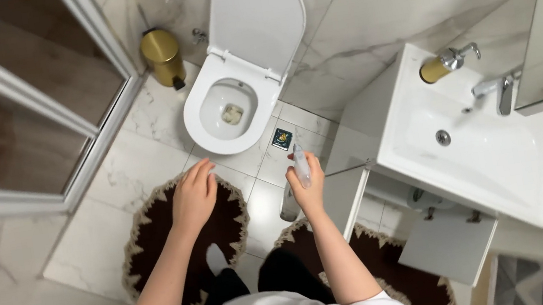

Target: Cleaning the toilet bowl, seat, and lid using spray and paper towels, followed by wiping the flush button.

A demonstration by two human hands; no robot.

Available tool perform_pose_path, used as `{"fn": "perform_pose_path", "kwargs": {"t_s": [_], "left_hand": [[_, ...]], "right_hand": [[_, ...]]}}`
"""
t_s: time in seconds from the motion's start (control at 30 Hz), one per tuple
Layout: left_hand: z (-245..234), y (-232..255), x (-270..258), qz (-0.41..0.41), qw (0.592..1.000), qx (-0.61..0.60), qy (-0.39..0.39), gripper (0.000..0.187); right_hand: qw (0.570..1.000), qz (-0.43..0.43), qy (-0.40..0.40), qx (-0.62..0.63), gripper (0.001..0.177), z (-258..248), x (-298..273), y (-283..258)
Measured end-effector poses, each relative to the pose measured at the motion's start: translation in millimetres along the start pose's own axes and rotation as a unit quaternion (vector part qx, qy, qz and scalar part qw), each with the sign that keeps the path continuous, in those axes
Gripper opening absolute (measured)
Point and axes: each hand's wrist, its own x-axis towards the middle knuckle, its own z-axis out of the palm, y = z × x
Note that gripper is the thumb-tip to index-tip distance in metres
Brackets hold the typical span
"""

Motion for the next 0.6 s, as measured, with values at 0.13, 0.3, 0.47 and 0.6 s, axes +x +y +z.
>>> {"fn": "perform_pose_path", "kwargs": {"t_s": [0.13, 0.3, 0.47, 0.6], "left_hand": [[14.2, -4.0, 108.7, 0.094, 0.995, -0.032, -0.020, 0.035], [37.0, 37.2, 255.1, 0.194, 0.979, -0.064, -0.030, 0.051], [85.1, 53.4, 399.5, 0.237, 0.968, -0.016, -0.077, 0.023], [119.5, 67.9, 491.5, 0.216, 0.967, 0.030, -0.134, 0.034]], "right_hand": [[0.999, -0.005, 0.039, 0.010, 0.031, 39.9, 26.6, -10.5], [0.997, -0.035, 0.070, 0.025, 0.037, 83.7, 79.2, 8.3], [0.994, -0.023, 0.106, 0.031, 0.036, 115.5, 149.3, 14.6], [0.993, -0.007, 0.120, 0.023, 0.032, 134.1, 201.3, 2.5]]}}
